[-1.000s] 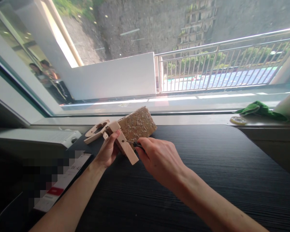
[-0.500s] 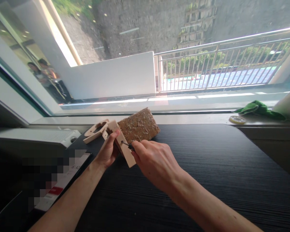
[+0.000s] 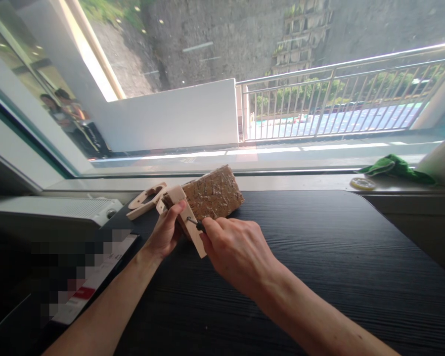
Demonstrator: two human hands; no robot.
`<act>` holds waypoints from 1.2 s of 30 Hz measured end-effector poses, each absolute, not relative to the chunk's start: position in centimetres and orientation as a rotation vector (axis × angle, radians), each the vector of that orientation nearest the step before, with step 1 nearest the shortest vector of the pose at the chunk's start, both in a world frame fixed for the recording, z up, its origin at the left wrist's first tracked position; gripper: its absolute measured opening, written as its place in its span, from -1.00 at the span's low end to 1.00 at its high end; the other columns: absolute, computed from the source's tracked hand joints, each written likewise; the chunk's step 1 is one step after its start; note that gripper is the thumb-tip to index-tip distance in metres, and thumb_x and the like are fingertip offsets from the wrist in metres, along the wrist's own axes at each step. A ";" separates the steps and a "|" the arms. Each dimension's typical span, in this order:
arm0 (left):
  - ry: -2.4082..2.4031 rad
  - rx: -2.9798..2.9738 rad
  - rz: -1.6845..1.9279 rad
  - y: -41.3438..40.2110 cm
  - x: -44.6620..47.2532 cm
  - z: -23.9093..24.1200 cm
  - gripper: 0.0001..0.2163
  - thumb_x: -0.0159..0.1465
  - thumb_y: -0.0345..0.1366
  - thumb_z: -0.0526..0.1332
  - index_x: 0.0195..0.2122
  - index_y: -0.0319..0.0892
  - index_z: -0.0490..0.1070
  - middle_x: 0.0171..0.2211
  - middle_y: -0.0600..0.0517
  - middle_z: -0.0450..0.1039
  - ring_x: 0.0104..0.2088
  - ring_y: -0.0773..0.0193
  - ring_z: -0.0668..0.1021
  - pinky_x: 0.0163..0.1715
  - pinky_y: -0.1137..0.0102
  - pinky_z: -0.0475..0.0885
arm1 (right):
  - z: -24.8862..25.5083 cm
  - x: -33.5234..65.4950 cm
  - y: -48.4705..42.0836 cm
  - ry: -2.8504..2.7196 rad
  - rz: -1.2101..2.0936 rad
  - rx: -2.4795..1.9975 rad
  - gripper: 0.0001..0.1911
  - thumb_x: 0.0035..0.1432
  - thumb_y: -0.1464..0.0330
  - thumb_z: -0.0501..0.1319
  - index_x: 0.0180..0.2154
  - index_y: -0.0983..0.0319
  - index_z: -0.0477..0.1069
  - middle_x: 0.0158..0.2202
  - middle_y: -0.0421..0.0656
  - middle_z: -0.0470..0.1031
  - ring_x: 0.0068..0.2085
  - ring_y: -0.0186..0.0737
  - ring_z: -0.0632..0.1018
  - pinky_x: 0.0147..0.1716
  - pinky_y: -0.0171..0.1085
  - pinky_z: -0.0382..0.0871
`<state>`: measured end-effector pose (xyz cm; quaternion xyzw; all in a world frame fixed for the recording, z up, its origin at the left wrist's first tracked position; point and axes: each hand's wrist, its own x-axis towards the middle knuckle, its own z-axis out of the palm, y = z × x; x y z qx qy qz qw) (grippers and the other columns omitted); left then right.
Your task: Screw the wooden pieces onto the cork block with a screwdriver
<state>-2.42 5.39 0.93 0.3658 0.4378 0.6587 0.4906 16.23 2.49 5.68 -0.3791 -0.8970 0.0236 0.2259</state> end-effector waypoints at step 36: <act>1.151 0.950 1.651 5.7 -2.6 0.4 -0.76 0.02 -0.18 0.31 -0.32 -0.20 0.48 -0.49 0.12 0.47 -0.46 0.34 0.46 -0.42 0.49 0.35 | 5.3 16.0 2.5 -2.518 0.089 -1.195 -0.74 0.26 0.27 -0.08 -0.38 0.22 0.28 -0.55 -0.23 0.46 -0.56 -0.34 0.43 -0.55 -0.29 -0.16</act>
